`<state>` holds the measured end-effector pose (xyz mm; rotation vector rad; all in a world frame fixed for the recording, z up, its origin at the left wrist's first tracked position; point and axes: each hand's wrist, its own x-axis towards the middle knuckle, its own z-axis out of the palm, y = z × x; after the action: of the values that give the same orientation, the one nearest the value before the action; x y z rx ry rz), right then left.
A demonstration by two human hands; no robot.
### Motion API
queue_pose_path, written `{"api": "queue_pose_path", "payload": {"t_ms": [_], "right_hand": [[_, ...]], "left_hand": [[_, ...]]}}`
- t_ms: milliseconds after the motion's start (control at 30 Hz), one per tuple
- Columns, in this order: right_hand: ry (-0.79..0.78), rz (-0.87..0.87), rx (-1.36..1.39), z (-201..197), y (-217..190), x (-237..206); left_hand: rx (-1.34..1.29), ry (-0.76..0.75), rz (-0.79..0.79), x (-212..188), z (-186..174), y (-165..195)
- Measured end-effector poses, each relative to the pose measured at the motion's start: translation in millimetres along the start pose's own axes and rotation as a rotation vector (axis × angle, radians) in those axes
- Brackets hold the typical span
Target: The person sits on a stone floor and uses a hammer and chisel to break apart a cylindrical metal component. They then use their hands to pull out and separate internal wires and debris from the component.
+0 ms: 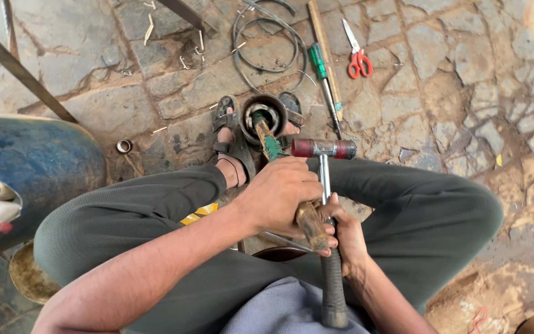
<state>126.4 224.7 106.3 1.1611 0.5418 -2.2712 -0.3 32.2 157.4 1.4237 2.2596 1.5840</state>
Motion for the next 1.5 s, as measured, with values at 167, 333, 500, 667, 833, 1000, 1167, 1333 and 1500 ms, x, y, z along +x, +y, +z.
{"api": "queue_pose_path", "payload": {"t_ms": [167,333,500,667,833,1000,1167,1333,1500], "right_hand": [[0.164,-0.103,-0.250,18,-17,-8],[0.297,-0.557,-0.349,24,-20,7],[0.265,-0.156,-0.502,7,-14,10],[0.094,-0.088,-0.414,6,-20,-1],[0.171,-0.122,-0.516,21,-25,-12],[0.063,-0.322,-0.786,35,-81,-42],[0.263,-0.708,-1.594,75,-140,-47],[0.486,-0.530,-1.818,136,-144,-36],[0.448,-0.479,-2.176,187,-153,-18]], "left_hand": [[0.076,0.029,-0.021,-3,7,-4],[0.078,0.033,-0.071,-5,9,-2],[0.023,0.094,-0.013,1,-3,0],[-0.005,0.132,0.034,-10,-14,3],[0.057,0.387,-0.093,-4,-23,15],[-0.399,0.923,-0.406,-14,-33,18],[-0.729,1.370,-0.425,-14,-7,11],[-0.511,1.431,-0.397,18,29,49],[-0.216,1.292,-0.221,38,63,48]]}}
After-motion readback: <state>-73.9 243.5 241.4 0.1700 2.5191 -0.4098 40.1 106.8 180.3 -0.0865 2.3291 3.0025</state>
